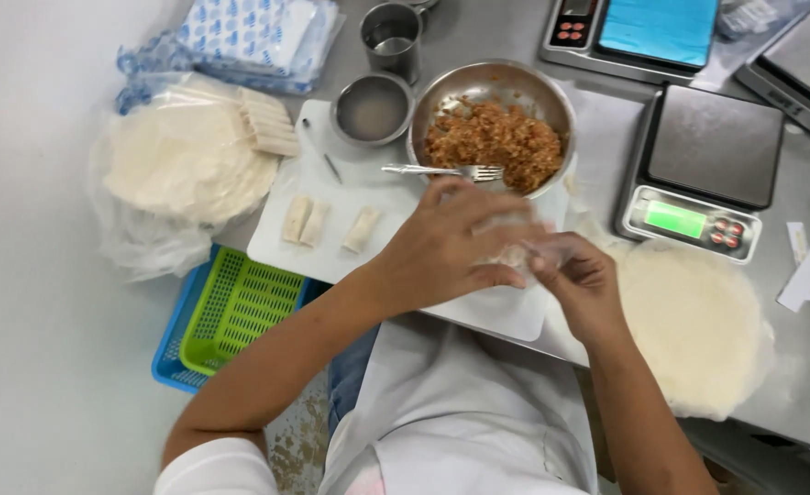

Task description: Rolling spring rolls by hand and placing them into plastic bags for packaging.

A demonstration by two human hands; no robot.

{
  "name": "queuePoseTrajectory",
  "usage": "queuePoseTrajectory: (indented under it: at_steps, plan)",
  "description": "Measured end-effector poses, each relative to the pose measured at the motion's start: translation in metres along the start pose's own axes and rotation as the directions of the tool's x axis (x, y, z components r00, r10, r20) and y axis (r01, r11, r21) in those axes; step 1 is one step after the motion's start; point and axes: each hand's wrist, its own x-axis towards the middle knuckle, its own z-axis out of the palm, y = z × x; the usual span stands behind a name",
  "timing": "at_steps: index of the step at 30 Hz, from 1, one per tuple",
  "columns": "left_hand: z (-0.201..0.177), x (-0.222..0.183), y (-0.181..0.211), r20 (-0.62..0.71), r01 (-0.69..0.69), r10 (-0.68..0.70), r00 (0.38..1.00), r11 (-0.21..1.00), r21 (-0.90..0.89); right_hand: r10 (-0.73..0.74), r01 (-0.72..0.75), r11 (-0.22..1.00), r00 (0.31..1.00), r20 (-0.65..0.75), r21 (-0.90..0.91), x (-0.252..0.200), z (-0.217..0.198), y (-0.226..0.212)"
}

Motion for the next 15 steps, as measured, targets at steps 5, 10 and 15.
queuePoseTrajectory:
  at_steps: [5,10,15]
  plan:
    - [0.029,-0.039,-0.006,0.032,0.322,-0.426,0.904,0.630,-0.707,-0.189,0.191,0.981,0.980,0.063,-0.043,0.006,0.014,-0.018]
    - [0.004,-0.059,0.026,-0.004,0.427,-0.495,0.869,0.754,-0.498,-0.148,0.180,0.952,0.979,0.142,-0.249,-0.016,0.043,-0.051]
    - [-0.092,-0.096,0.039,-0.102,0.492,-0.557,0.825,0.794,-0.357,-0.223,0.274,0.935,0.949,0.224,-0.227,-0.020,0.058,-0.054]
